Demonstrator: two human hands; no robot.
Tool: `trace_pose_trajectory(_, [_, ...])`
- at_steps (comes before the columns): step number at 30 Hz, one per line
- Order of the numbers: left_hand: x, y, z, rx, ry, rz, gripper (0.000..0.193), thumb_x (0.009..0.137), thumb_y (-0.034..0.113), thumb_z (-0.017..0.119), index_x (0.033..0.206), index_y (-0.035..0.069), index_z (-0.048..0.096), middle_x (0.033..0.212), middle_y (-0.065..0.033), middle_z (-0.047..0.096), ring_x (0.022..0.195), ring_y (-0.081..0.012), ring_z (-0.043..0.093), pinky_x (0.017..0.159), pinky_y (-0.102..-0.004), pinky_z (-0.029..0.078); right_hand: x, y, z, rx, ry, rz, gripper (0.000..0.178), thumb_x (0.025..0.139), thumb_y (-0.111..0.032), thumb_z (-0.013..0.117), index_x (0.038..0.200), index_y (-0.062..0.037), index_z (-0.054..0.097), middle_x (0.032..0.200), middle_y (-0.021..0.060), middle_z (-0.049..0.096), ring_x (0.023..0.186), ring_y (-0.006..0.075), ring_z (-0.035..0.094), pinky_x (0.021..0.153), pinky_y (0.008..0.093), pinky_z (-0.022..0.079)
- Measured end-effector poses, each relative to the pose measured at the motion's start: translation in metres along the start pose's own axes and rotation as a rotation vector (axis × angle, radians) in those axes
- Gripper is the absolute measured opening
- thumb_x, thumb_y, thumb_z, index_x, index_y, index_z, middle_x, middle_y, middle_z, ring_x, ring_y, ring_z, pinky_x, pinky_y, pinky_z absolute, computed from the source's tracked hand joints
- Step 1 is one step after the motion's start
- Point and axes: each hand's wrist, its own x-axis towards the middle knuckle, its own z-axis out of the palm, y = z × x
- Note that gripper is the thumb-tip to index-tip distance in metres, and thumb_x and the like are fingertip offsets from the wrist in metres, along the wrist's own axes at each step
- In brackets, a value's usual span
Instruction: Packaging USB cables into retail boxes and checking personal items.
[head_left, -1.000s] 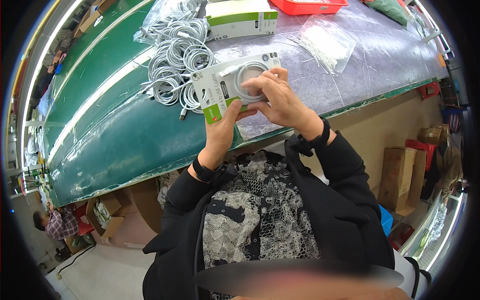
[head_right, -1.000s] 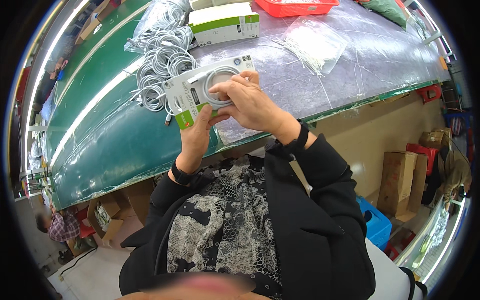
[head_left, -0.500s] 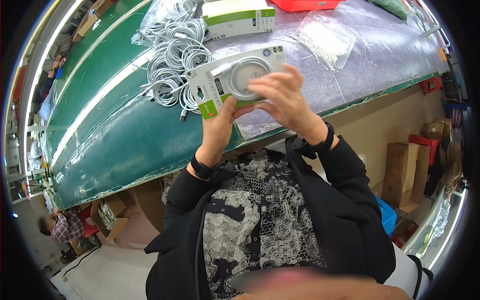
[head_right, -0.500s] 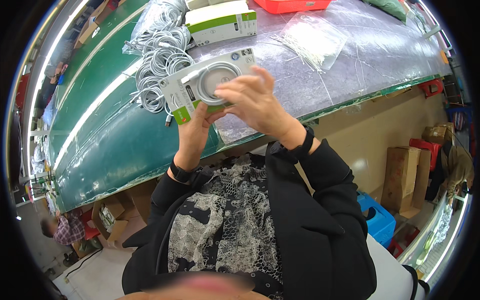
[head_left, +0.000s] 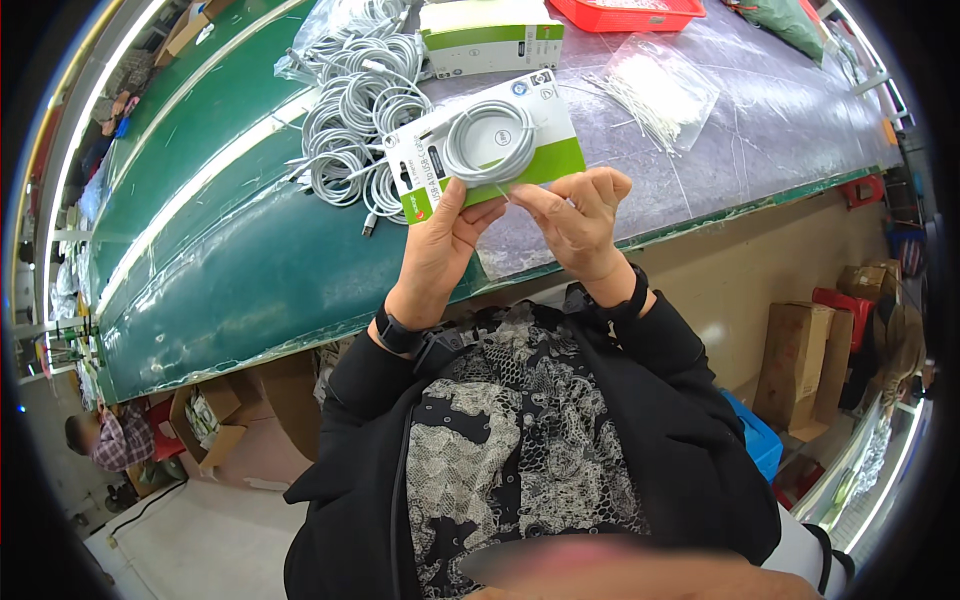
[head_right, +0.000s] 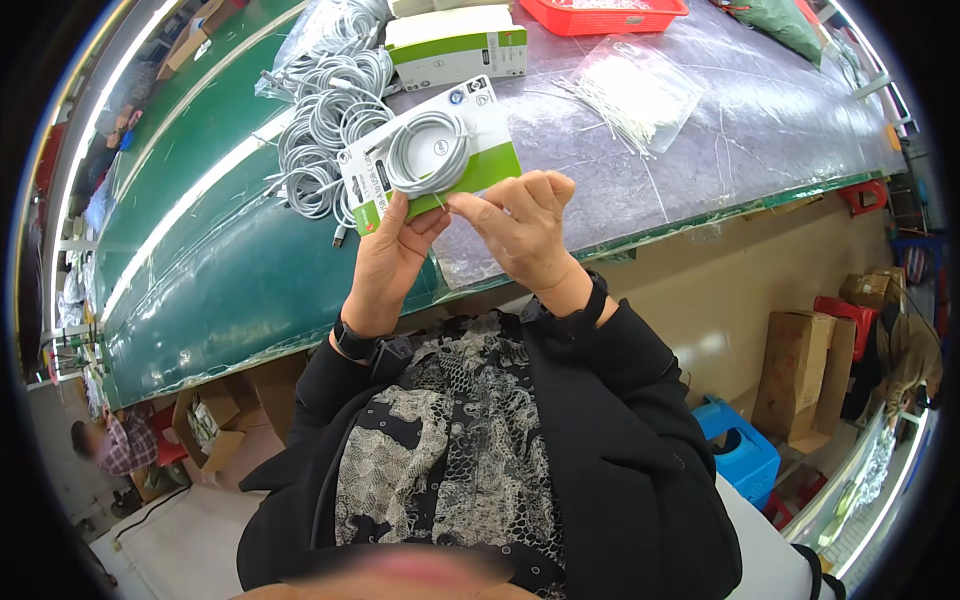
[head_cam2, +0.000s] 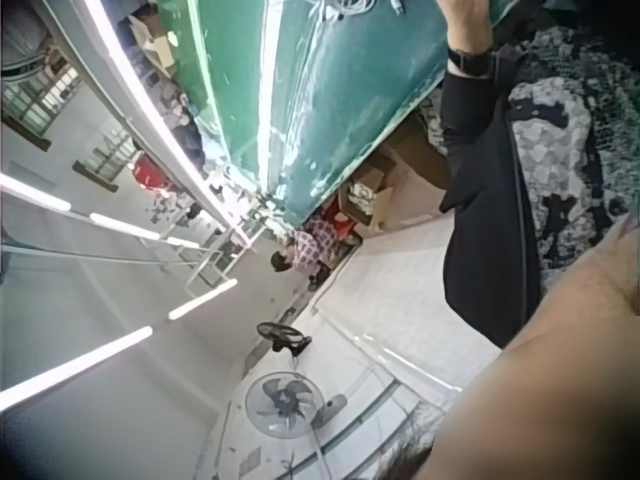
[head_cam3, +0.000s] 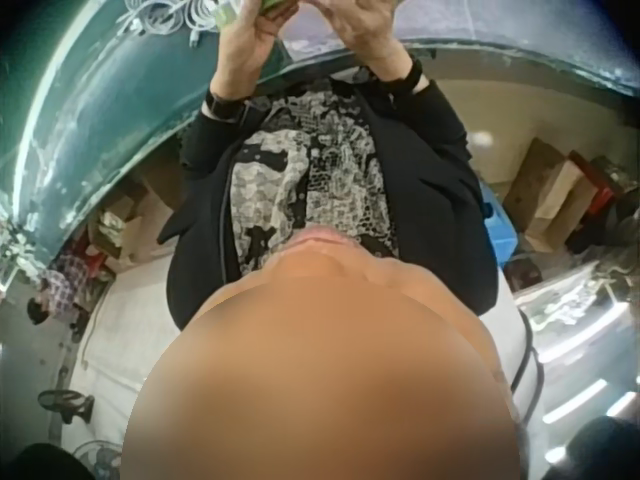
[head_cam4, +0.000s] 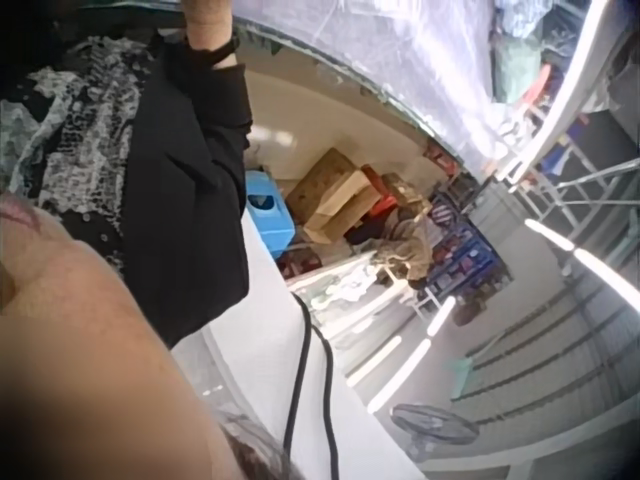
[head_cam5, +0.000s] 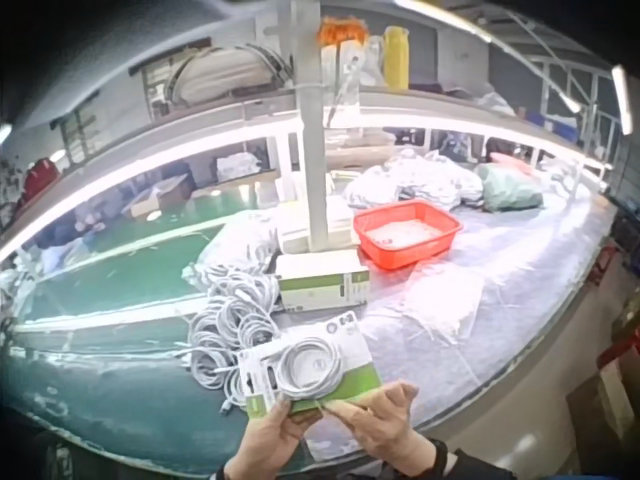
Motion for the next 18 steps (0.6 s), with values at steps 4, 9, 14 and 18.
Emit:
trace_pose_trajectory(4, [-0.001,0.002,0.003,0.018,0.000,0.012,0.033,0.100,0.018,0.051,0.128,0.002,0.048,0.118,-0.0149,0.062,0.101,-0.0281,0.066,0.091,-0.0432,0.054,-0.001,-0.002,-0.002,-0.043,-0.047,0.009,0.027,0.069,-0.017,0.076,0.094,-0.0227,0.071,0.074,-0.0098,0.048,0.072,0.0110,0.045,0.074,0.0293,0.028])
trace_pose_trajectory(9, [-0.001,-0.002,0.010,0.042,-0.007,0.016,0.034,0.100,0.018,0.050,0.130,0.001,0.047,0.118,-0.0144,0.062,0.102,-0.0283,0.066,0.091,-0.0435,0.055,0.005,-0.013,-0.006,-0.088,-0.102,0.025,0.029,0.066,-0.013,0.078,0.093,-0.0202,0.071,0.076,-0.0092,0.052,0.073,0.0117,0.048,0.074,0.0285,0.029])
trace_pose_trajectory(14, [-0.001,-0.005,0.012,-0.027,-0.019,0.029,0.029,0.099,0.014,0.053,0.125,0.001,0.053,0.118,-0.0139,0.062,0.099,-0.0275,0.066,0.088,-0.0383,0.055,0.009,-0.009,0.003,0.080,-0.088,-0.053,0.027,0.065,-0.007,0.074,0.091,-0.0155,0.070,0.080,-0.0054,0.057,0.077,0.0144,0.054,0.074,0.0305,0.034])
trace_pose_trajectory(18, [-0.006,0.000,0.017,0.750,0.037,0.420,0.023,0.091,0.005,0.061,0.114,0.000,0.061,0.116,-0.0149,0.063,0.095,-0.0268,0.067,0.083,-0.0328,0.054,0.005,-0.001,0.006,0.171,-0.050,-0.064,0.027,0.063,-0.006,0.073,0.089,-0.0125,0.070,0.083,-0.0014,0.059,0.081,0.0176,0.057,0.074,0.0324,0.037])
